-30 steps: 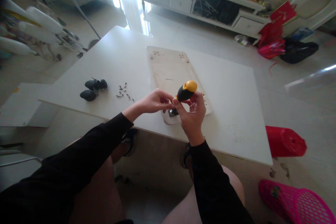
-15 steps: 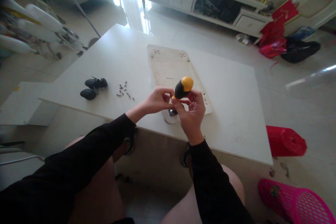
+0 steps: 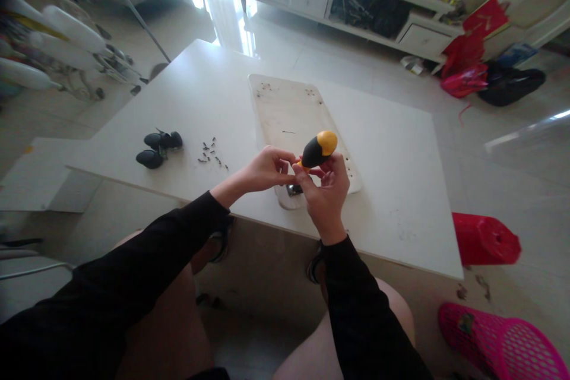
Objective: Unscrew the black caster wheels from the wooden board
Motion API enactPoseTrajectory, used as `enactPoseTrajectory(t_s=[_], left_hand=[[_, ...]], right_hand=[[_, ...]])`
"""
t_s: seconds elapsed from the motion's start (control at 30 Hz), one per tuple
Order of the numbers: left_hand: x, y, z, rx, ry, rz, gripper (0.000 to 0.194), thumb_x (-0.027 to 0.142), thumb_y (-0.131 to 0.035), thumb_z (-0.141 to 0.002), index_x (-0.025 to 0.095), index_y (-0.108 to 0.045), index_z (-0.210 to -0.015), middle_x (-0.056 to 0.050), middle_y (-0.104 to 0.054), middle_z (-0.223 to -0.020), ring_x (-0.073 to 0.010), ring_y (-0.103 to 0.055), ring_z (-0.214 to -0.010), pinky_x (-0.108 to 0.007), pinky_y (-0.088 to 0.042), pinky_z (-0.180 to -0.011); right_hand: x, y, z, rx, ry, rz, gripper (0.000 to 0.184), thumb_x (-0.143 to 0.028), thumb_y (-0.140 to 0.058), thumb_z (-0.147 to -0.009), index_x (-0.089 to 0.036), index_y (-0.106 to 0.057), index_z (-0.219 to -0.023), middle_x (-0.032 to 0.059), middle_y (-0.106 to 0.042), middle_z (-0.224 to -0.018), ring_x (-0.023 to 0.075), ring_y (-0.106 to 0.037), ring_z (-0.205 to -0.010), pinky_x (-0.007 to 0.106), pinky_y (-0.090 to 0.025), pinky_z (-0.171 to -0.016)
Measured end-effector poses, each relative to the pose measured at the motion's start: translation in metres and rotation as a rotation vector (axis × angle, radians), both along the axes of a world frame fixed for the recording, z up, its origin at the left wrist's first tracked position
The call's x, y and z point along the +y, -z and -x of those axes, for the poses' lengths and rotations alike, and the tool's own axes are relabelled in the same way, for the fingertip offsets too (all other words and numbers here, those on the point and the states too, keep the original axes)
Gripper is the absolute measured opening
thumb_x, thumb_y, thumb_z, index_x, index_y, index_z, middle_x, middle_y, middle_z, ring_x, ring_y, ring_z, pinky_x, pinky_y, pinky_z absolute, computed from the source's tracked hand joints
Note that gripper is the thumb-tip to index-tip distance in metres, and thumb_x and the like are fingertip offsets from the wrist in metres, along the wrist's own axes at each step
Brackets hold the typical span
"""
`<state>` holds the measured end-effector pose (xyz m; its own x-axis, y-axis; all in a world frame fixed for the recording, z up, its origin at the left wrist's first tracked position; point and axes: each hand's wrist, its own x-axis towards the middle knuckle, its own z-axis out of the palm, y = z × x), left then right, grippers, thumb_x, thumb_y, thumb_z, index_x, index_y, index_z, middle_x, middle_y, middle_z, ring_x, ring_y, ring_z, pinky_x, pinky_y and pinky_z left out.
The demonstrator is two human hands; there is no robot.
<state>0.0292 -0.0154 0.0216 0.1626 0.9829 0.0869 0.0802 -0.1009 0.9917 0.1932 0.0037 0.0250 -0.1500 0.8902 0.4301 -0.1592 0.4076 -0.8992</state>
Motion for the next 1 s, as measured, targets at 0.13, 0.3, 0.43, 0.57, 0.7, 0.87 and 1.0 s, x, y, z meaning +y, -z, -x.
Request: enactPoseTrajectory(t_s=[0.13,0.3,0.43,0.57,0.7,0.87,1.0], left_hand=[[-0.001,-0.001,0.008,0.022,0.138,0.013,0.022,0.031,-0.077,-0.084,0.012,-0.083,-0.095,0.002,-0.062,-0.057,-0.0074,-0.054,-0.05,-0.02,-0.039,-0.05],[0.002,0.006,0.003,0.035,-0.063,-0.01,0.021,0.028,-0.088,-0.072,0.013,-0.073,-0.07,0.005,-0.055,-0.052,-0.0046,-0.046,-0.048,-0.018,-0.032,-0.047],[0.002,0.005,0.005,0.0,-0.043,-0.007,0.029,0.032,-0.092,-0.069,0.012,-0.074,-0.078,0.005,-0.057,-0.058,-0.0031,-0.043,-0.049,-0.017,-0.03,-0.047],[0.0,0.002,0.013,-0.02,0.164,0.036,0.027,0.035,-0.082,-0.083,0.012,-0.081,-0.097,-0.001,-0.068,-0.067,-0.0082,-0.059,-0.055,-0.021,-0.047,-0.054],[0.0,0.004,0.006,0.025,0.031,0.009,0.019,0.031,-0.084,-0.078,0.013,-0.079,-0.08,0.002,-0.062,-0.057,-0.007,-0.054,-0.051,-0.019,-0.043,-0.051],[0.002,0.008,-0.001,-0.017,-0.098,-0.042,0.03,0.032,-0.092,-0.068,0.012,-0.07,-0.072,0.004,-0.061,-0.063,-0.0046,-0.048,-0.054,-0.018,-0.036,-0.051],[0.001,0.004,0.011,0.02,0.106,-0.002,0.03,0.037,-0.085,-0.078,0.011,-0.079,-0.092,0.0,-0.066,-0.067,-0.0065,-0.053,-0.053,-0.02,-0.039,-0.05]], right_hand=[[-0.001,-0.001,0.0,-0.002,-0.016,-0.001,0.04,-0.025,-0.093,-0.074,-0.027,-0.065,-0.101,-0.0045,-0.081,-0.094,0.0144,-0.082,-0.085,0.021,-0.066,-0.068],[-0.002,-0.002,0.002,-0.009,-0.011,-0.002,0.046,-0.023,-0.095,-0.071,-0.029,-0.066,-0.106,-0.0053,-0.08,-0.1,0.0134,-0.081,-0.091,0.018,-0.064,-0.065],[-0.002,0.0,0.002,-0.015,0.006,-0.005,0.044,-0.023,-0.093,-0.073,-0.031,-0.068,-0.109,-0.0058,-0.078,-0.1,0.0118,-0.079,-0.09,0.018,-0.063,-0.064],[-0.002,0.0,0.001,-0.045,0.002,-0.013,0.04,-0.027,-0.09,-0.078,-0.03,-0.066,-0.109,-0.0045,-0.079,-0.101,0.0135,-0.08,-0.091,0.021,-0.065,-0.065],[-0.002,-0.001,0.002,-0.027,-0.019,-0.023,0.045,-0.024,-0.094,-0.072,-0.03,-0.065,-0.106,-0.0051,-0.079,-0.099,0.0148,-0.081,-0.091,0.02,-0.065,-0.064],[-0.002,-0.002,0.005,-0.024,-0.008,-0.019,0.044,-0.025,-0.093,-0.074,-0.031,-0.066,-0.109,-0.0059,-0.078,-0.101,0.0123,-0.079,-0.089,0.019,-0.064,-0.065],[-0.003,-0.002,0.005,-0.012,-0.003,-0.011,0.041,-0.027,-0.091,-0.077,-0.031,-0.066,-0.109,-0.0054,-0.078,-0.101,0.0128,-0.08,-0.089,0.02,-0.064,-0.065]])
